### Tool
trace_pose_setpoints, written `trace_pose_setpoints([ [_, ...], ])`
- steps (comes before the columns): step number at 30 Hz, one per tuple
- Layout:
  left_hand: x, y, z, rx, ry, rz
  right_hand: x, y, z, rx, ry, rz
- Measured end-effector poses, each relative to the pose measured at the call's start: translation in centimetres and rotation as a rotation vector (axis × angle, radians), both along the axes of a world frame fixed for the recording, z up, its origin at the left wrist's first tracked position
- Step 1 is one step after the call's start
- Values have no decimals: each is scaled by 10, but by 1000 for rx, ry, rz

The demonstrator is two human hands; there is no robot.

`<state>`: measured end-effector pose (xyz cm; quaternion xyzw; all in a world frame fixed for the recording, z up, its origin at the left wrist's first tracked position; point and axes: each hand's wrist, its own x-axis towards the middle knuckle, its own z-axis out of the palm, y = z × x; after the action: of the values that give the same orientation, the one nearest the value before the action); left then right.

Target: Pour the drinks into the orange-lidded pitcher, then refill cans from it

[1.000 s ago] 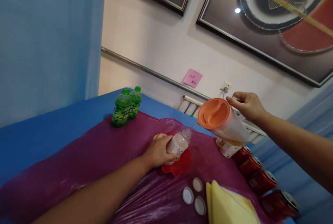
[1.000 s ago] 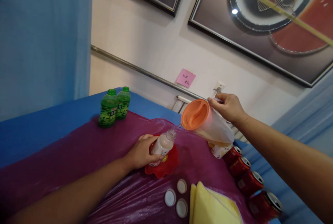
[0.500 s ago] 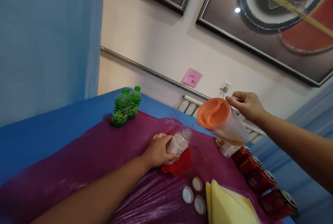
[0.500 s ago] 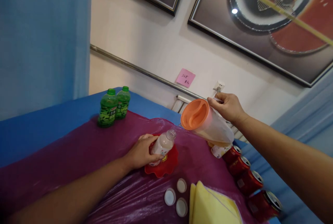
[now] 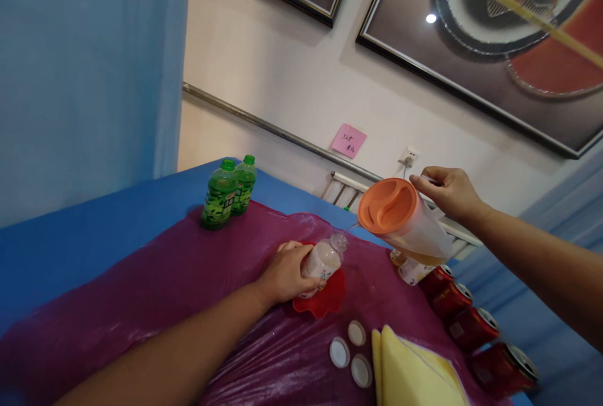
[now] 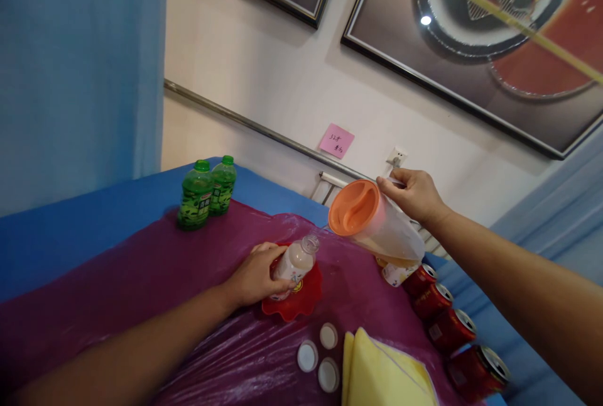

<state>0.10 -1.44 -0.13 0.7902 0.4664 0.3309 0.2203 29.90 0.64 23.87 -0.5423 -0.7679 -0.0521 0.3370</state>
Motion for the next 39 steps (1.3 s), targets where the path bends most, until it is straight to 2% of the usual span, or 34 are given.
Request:
trace_pose_setpoints([
  [39,0,-3,1,4,-5,-8,-5,-4,-1,12,-31,13],
])
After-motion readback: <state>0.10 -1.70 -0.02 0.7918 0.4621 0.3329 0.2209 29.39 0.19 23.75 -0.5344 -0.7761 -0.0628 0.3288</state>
